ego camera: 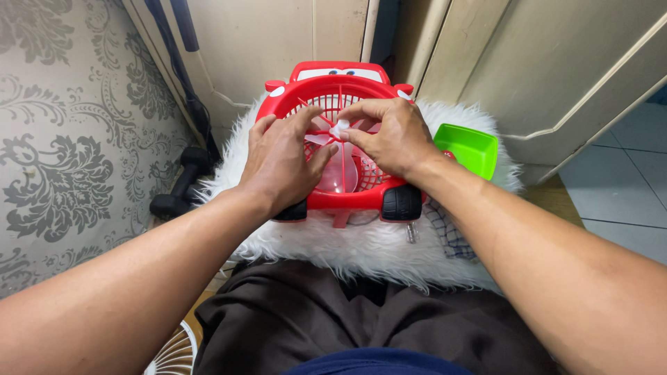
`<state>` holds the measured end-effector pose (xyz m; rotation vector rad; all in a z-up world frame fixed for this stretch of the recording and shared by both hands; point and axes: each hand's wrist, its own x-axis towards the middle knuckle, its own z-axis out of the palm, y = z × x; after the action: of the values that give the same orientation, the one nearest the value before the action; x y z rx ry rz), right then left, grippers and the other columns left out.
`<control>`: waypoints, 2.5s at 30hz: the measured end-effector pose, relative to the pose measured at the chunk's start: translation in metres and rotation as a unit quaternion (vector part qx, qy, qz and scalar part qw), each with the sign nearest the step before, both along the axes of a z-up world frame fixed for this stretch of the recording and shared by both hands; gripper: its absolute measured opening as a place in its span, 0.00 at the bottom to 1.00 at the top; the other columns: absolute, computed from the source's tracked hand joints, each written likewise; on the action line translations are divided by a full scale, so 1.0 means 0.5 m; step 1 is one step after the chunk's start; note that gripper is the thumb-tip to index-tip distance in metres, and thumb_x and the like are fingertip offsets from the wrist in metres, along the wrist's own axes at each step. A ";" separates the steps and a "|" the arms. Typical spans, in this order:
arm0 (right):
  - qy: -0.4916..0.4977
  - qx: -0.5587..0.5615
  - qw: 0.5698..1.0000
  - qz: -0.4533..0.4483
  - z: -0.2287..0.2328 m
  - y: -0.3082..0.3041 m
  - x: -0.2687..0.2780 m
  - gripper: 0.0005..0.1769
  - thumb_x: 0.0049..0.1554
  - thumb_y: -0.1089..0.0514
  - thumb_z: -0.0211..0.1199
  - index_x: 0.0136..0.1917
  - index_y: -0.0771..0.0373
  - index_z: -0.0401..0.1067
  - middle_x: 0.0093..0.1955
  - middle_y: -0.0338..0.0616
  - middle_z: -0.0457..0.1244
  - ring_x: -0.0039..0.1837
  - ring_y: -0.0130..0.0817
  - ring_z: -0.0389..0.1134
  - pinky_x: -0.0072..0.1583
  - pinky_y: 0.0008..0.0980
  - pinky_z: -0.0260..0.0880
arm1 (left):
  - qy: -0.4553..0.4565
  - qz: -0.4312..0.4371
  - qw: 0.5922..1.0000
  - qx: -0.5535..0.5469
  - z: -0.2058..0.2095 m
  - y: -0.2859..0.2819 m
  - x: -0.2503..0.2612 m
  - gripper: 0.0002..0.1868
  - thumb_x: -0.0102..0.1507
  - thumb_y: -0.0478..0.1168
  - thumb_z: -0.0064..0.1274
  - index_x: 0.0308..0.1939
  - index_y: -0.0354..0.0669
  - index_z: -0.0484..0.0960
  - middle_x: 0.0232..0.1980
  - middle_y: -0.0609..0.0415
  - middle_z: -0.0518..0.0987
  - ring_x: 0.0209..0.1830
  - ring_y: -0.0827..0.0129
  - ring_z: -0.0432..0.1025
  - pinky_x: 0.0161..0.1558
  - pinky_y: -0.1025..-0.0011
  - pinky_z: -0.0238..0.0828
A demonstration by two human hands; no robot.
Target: The person wipes the red car-shaped fan housing with a cloth, then attaches the front grille, wheels, and white caps. They secure the fan blade hub with a screwdriver, completing the reassembly of the fan.
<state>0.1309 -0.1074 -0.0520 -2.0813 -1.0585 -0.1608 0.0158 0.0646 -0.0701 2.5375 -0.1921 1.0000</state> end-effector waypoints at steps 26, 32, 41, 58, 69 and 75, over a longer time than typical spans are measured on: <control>-0.037 -0.241 0.953 -0.180 -0.093 -0.317 0.061 0.12 0.49 0.52 0.70 0.48 0.49 0.84 0.46 0.50 0.73 0.51 0.47 0.74 0.60 0.42 0.72 | 0.146 0.046 0.976 -0.152 0.050 -0.042 0.033 0.14 0.63 0.48 0.60 0.52 0.58 0.87 0.41 0.46 0.85 0.32 0.65 0.82 0.39 0.67 0.76; -0.108 -0.159 0.972 -0.136 -0.112 -0.324 0.000 0.10 0.53 0.60 0.64 0.47 0.57 0.83 0.49 0.47 0.73 0.52 0.48 0.73 0.62 0.50 0.62 | 0.129 0.033 0.976 -0.169 0.035 -0.039 0.038 0.13 0.63 0.47 0.61 0.51 0.53 0.88 0.45 0.48 0.86 0.39 0.71 0.83 0.44 0.72 0.78; -0.019 -0.243 0.950 -0.197 -0.113 -0.315 0.029 0.12 0.58 0.52 0.61 0.52 0.51 0.82 0.50 0.48 0.72 0.54 0.49 0.73 0.62 0.52 0.67 | 0.132 0.025 0.974 -0.183 0.039 -0.041 0.042 0.14 0.63 0.47 0.61 0.51 0.52 0.88 0.44 0.50 0.87 0.39 0.73 0.83 0.45 0.73 0.77; 0.129 -0.348 0.914 -0.166 -0.164 -0.275 0.178 0.11 0.53 0.47 0.68 0.49 0.41 0.85 0.54 0.44 0.73 0.57 0.43 0.75 0.63 0.42 0.74 | 0.139 0.056 0.973 -0.176 0.039 -0.037 0.041 0.14 0.62 0.49 0.62 0.50 0.56 0.88 0.43 0.51 0.86 0.37 0.69 0.83 0.42 0.70 0.77; 0.116 -0.371 0.893 -0.226 -0.130 -0.236 0.141 0.11 0.54 0.52 0.64 0.48 0.49 0.84 0.55 0.49 0.72 0.61 0.52 0.71 0.65 0.67 0.63 | 0.145 0.052 0.968 -0.196 0.044 -0.034 0.040 0.14 0.62 0.50 0.61 0.50 0.58 0.89 0.43 0.53 0.86 0.35 0.71 0.83 0.39 0.70 0.76; 0.117 -0.332 0.913 -0.205 -0.154 -0.254 0.165 0.11 0.53 0.51 0.65 0.48 0.48 0.85 0.52 0.47 0.73 0.56 0.44 0.75 0.61 0.42 0.73 | 0.174 0.068 0.960 -0.208 0.047 -0.036 0.034 0.13 0.62 0.50 0.60 0.50 0.59 0.88 0.42 0.54 0.87 0.32 0.72 0.82 0.37 0.70 0.75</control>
<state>0.2133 -0.2342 -0.1290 -2.8362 -0.5484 0.2808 0.0330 0.0467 -0.0464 2.3030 0.2710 0.5479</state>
